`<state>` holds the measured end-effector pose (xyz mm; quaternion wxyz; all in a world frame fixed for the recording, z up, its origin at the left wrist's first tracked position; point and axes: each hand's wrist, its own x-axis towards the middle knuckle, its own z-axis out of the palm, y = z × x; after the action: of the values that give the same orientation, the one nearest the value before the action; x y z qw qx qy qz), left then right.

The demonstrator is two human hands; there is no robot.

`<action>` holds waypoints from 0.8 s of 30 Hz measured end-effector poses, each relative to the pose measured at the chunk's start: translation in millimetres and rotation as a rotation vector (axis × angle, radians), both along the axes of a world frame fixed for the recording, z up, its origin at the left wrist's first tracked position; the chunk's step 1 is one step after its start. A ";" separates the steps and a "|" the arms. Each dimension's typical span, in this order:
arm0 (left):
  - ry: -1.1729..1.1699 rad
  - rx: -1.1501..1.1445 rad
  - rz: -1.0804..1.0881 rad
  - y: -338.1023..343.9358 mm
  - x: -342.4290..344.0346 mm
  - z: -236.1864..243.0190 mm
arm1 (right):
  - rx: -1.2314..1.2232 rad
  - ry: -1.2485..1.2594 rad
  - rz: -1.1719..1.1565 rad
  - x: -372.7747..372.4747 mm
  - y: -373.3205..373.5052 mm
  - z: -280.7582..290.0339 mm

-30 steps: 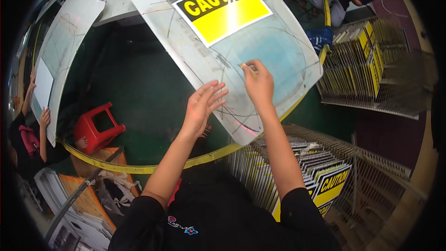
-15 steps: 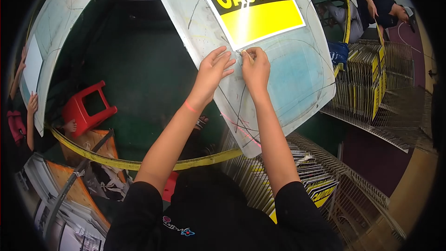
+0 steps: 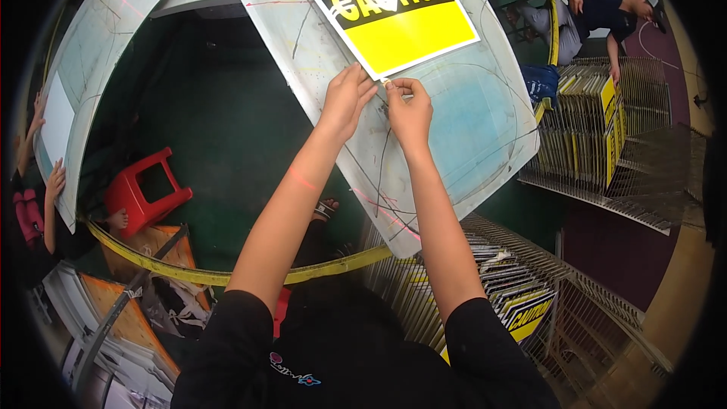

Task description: Applying yellow 'CAUTION' sign stickers to white backing boards and stacking them in a drying rack.

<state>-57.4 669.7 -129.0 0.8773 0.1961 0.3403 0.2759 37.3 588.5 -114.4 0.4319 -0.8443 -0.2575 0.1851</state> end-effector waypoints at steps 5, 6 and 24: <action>0.095 0.169 0.104 2.2 21.7 -11.8 | 0.065 -0.009 0.012 -9.7 -30.0 15.7; 0.085 0.175 0.094 -1.1 26.6 -12.4 | 0.083 0.029 -0.019 -12.5 -46.4 18.7; 0.004 0.704 0.159 -79.7 -21.8 184.4 | 0.545 0.496 -0.409 -93.4 -348.2 146.0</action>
<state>-79.2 590.0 55.4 0.7311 0.4598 0.2404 0.4431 -56.1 240.3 31.6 0.7161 -0.6629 -0.0123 0.2181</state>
